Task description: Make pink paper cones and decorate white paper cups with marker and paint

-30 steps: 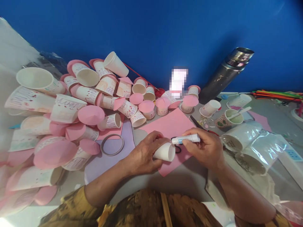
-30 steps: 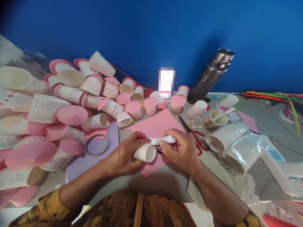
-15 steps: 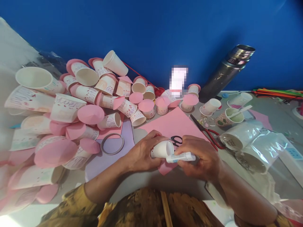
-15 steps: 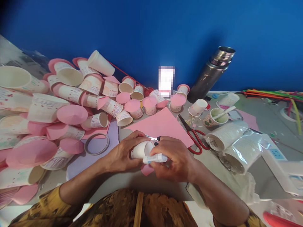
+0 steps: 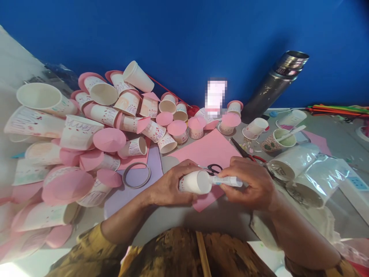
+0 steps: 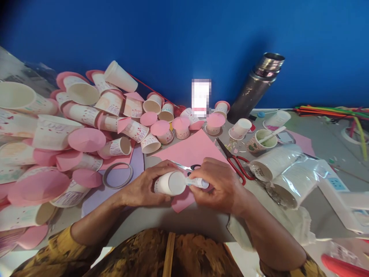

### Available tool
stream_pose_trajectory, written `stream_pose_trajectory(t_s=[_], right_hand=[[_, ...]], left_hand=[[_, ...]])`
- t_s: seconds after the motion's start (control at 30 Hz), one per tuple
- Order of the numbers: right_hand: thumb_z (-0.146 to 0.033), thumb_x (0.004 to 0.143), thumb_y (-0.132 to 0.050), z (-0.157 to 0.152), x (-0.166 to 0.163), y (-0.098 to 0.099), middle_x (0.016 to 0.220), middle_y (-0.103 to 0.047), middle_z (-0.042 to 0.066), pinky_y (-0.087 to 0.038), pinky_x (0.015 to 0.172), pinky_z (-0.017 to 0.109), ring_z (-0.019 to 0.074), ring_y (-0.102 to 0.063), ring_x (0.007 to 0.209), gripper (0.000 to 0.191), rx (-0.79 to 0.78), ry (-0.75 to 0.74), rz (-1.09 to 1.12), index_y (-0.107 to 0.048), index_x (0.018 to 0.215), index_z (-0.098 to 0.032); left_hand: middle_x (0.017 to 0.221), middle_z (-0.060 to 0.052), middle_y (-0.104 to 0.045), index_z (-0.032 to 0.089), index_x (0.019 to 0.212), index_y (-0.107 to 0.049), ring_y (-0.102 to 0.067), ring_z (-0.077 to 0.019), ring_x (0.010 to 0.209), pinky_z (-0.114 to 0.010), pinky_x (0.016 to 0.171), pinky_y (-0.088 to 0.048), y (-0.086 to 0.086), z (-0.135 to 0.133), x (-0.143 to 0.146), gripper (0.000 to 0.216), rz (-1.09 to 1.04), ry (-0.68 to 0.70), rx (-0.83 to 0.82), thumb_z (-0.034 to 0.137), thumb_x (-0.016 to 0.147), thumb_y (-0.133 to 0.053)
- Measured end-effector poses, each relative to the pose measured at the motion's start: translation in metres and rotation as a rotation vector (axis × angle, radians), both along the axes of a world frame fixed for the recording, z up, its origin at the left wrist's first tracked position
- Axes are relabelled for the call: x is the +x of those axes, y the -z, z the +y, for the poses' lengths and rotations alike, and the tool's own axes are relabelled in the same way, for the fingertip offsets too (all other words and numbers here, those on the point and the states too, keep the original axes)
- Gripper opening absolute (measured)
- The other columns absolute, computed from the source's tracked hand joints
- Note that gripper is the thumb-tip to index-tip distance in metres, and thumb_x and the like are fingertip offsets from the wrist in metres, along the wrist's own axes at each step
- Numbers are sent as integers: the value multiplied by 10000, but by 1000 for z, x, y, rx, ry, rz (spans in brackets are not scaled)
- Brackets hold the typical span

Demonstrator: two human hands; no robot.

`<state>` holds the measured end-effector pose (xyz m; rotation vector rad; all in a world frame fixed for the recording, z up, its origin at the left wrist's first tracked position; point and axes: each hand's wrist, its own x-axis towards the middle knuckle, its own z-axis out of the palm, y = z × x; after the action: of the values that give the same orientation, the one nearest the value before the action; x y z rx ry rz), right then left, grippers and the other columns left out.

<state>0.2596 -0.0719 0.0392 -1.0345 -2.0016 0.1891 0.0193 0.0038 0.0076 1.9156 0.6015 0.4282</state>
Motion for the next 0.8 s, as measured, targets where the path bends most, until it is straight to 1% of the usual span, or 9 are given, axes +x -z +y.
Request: stream_pose_trajectory(t_s=[0.07,0.17,0.27,0.43,0.6,0.7,0.8], right_hand=[[-141,851,-671,1,2,2,674,-680,2,-431,532,284,159,-574,586,108,-7,26,6,-694,913,-227],[-154,861,-670,3,3,6,690,-698,6,-457,553,291,157,-589,578,111,2,93,33,-708,931,-231],[-156,858,-675,4,2,9,689,-704,11,-473,561,297,162,-599,571,107,17,149,24,-710,926,-231],[-157,868,-679,6,-2,10,676,-699,12,-467,532,284,161,-604,566,97,49,136,9,-713,928,-225],[-147,885,-669,5,-10,10,650,-672,4,-461,518,287,152,-572,537,104,57,111,59,-718,941,-219],[-143,875,-658,2,-12,7,637,-646,-5,-447,499,285,143,-544,516,113,14,78,85,-711,939,-219],[-131,854,-636,-2,-13,3,657,-654,-2,-441,492,286,146,-542,529,140,-31,35,97,-704,927,-230]], left_hand=[[1185,-78,-676,237,1283,-706,-661,-262,1084,-402,951,-556,1,-2,0,604,-1,28,-6,195,695,-838],[1177,-68,-660,247,1304,-697,-658,-253,1078,-393,951,-553,3,-3,0,644,-13,34,12,141,682,-824],[1179,-66,-655,252,1304,-693,-657,-252,1078,-391,953,-550,5,-2,-1,646,-39,37,39,143,681,-827],[1160,-68,-648,255,1289,-699,-661,-247,1043,-377,905,-562,6,-6,1,627,-47,9,61,155,684,-832],[1146,-61,-651,262,1235,-722,-656,-237,1025,-361,893,-561,4,-11,2,543,26,50,49,150,712,-818],[1158,-68,-665,244,1230,-711,-647,-247,1064,-369,916,-552,3,-10,2,535,23,61,69,135,715,-811],[1147,-71,-674,236,1276,-686,-649,-251,1068,-379,917,-550,3,-8,2,554,16,30,89,162,741,-808]])
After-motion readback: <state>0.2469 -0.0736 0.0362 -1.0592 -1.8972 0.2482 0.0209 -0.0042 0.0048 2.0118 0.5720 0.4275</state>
